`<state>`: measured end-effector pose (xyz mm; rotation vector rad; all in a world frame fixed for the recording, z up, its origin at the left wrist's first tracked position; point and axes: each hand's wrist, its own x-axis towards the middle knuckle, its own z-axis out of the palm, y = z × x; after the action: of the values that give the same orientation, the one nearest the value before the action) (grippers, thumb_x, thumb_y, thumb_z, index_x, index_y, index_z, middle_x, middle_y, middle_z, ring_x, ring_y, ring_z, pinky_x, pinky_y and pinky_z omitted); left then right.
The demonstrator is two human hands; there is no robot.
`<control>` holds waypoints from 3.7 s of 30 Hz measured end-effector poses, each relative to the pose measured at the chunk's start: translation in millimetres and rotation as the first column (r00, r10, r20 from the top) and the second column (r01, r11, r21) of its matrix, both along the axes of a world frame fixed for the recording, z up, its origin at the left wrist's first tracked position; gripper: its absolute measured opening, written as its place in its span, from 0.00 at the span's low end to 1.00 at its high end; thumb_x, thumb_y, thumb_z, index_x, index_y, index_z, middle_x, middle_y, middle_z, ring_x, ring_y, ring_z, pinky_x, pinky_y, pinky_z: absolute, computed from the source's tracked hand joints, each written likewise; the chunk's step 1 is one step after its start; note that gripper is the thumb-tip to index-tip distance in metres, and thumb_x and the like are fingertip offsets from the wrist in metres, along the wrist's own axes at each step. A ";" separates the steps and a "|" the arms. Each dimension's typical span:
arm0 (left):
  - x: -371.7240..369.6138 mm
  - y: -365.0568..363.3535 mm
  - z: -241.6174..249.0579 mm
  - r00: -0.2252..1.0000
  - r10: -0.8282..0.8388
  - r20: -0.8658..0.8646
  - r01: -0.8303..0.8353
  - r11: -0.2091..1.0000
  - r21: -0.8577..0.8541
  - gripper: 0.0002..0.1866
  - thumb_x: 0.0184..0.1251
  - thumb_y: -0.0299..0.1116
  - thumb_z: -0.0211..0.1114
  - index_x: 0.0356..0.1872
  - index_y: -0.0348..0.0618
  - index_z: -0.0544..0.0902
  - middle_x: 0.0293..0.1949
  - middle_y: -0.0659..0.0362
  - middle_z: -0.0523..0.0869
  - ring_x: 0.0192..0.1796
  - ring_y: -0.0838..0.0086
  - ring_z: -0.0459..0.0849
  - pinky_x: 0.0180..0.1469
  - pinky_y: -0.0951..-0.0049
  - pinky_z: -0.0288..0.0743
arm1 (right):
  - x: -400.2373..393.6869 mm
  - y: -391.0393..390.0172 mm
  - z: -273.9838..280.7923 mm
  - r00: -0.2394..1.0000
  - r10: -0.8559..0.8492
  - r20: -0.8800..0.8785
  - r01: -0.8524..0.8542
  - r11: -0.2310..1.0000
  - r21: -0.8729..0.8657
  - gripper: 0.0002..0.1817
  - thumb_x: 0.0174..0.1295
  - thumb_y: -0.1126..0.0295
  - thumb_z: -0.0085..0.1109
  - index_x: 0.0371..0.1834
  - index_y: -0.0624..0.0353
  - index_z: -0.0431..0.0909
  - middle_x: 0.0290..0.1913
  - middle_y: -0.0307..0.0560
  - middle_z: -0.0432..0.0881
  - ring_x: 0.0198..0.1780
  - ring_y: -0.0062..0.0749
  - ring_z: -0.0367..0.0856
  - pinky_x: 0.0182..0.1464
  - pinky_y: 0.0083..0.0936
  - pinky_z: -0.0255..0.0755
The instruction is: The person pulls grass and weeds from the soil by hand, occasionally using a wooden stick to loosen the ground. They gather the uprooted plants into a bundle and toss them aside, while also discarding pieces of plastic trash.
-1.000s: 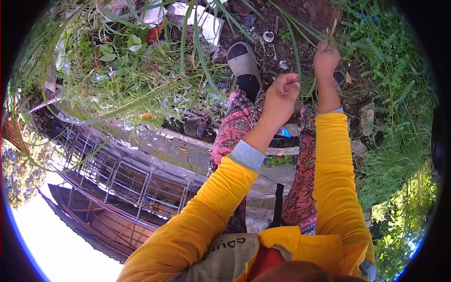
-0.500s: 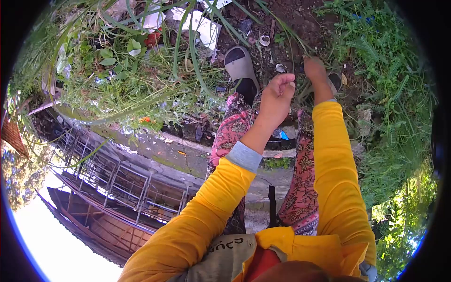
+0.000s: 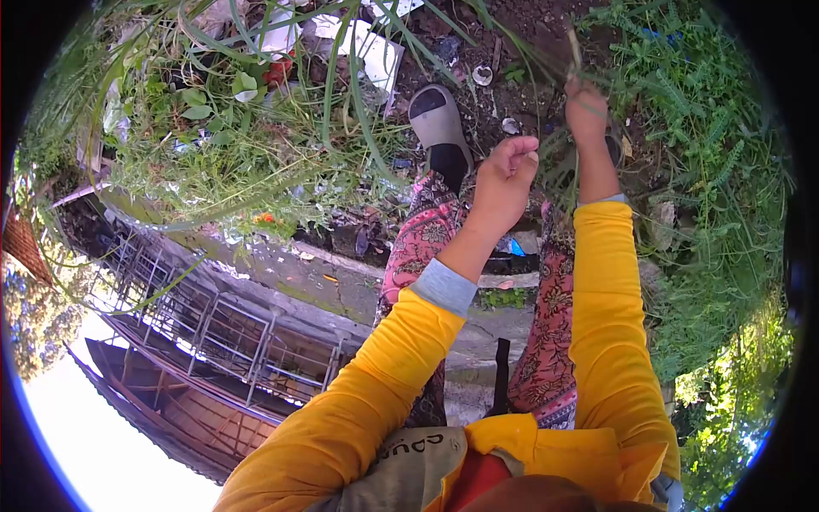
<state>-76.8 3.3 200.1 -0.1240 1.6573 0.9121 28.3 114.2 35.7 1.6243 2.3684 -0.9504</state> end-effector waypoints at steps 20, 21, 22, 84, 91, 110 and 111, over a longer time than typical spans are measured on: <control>-47.6 8.8 -72.1 0.301 -0.790 -0.533 0.840 0.484 -0.243 0.09 0.53 0.26 0.50 0.32 0.38 0.78 0.36 0.56 0.80 0.42 0.66 0.77 0.44 0.68 0.71 | 1.7 -6.8 90.7 0.572 -0.819 0.048 0.620 0.393 -0.679 0.11 0.58 0.62 0.53 0.27 0.58 0.68 0.17 0.32 0.65 0.20 0.15 0.60 0.22 0.17 0.54; -56.5 15.7 -93.0 0.080 -0.837 -0.541 0.916 0.276 -0.292 0.11 0.51 0.26 0.50 0.36 0.39 0.78 0.41 0.56 0.79 0.46 0.64 0.75 0.48 0.65 0.69 | 3.8 -8.4 104.3 0.557 -0.829 0.041 0.623 0.385 -0.680 0.12 0.58 0.61 0.53 0.27 0.57 0.67 0.18 0.32 0.64 0.20 0.15 0.59 0.22 0.16 0.53; -64.2 22.7 -115.2 -0.146 -0.832 -0.535 0.939 0.054 -0.341 0.14 0.50 0.27 0.51 0.39 0.40 0.78 0.46 0.55 0.77 0.50 0.62 0.73 0.51 0.62 0.66 | 8.1 -10.5 116.6 0.540 -0.841 0.036 0.629 0.375 -0.681 0.13 0.59 0.60 0.53 0.26 0.56 0.66 0.18 0.32 0.64 0.19 0.15 0.58 0.22 0.15 0.53; -163.2 65.3 -44.0 -0.214 -0.860 -0.463 0.515 0.304 -0.802 0.15 0.56 0.39 0.56 0.40 0.41 0.71 0.31 0.51 0.81 0.36 0.60 0.80 0.36 0.64 0.74 | -114.8 -11.2 88.7 0.065 -0.972 0.227 0.243 -0.205 -0.948 0.14 0.63 0.62 0.46 0.41 0.63 0.68 0.34 0.50 0.77 0.32 0.32 0.77 0.34 0.28 0.73; -94.3 29.3 -33.7 -0.104 -0.784 -0.613 0.689 0.387 -0.613 0.16 0.46 0.28 0.56 0.40 0.41 0.73 0.36 0.53 0.80 0.45 0.63 0.75 0.45 0.64 0.67 | -141.8 -37.9 16.3 0.288 -0.908 0.305 -0.190 -0.366 -0.911 0.16 0.62 0.61 0.47 0.44 0.62 0.71 0.41 0.49 0.77 0.43 0.33 0.75 0.48 0.29 0.70; 28.0 -55.2 49.3 0.675 -0.630 -0.385 0.575 0.775 -0.261 0.26 0.51 0.29 0.59 0.53 0.32 0.64 0.59 0.43 0.60 0.57 0.52 0.63 0.56 0.56 0.56 | -129.6 59.3 76.4 0.337 -0.845 -0.415 0.479 0.533 -0.697 0.09 0.58 0.67 0.55 0.28 0.63 0.73 0.26 0.42 0.77 0.20 0.21 0.70 0.23 0.17 0.65; 26.1 -53.8 47.7 0.671 -0.642 -0.370 0.577 0.766 -0.282 0.26 0.51 0.30 0.59 0.52 0.32 0.64 0.58 0.44 0.60 0.57 0.52 0.64 0.56 0.56 0.57 | -131.3 58.6 67.9 0.355 -0.832 -0.427 0.490 0.555 -0.673 0.10 0.58 0.67 0.55 0.28 0.63 0.73 0.26 0.43 0.78 0.21 0.21 0.71 0.23 0.17 0.65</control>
<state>-50.6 -50.4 247.8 0.5747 2.0013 0.2979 -103.0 172.7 103.6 2.3567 1.3347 -2.4953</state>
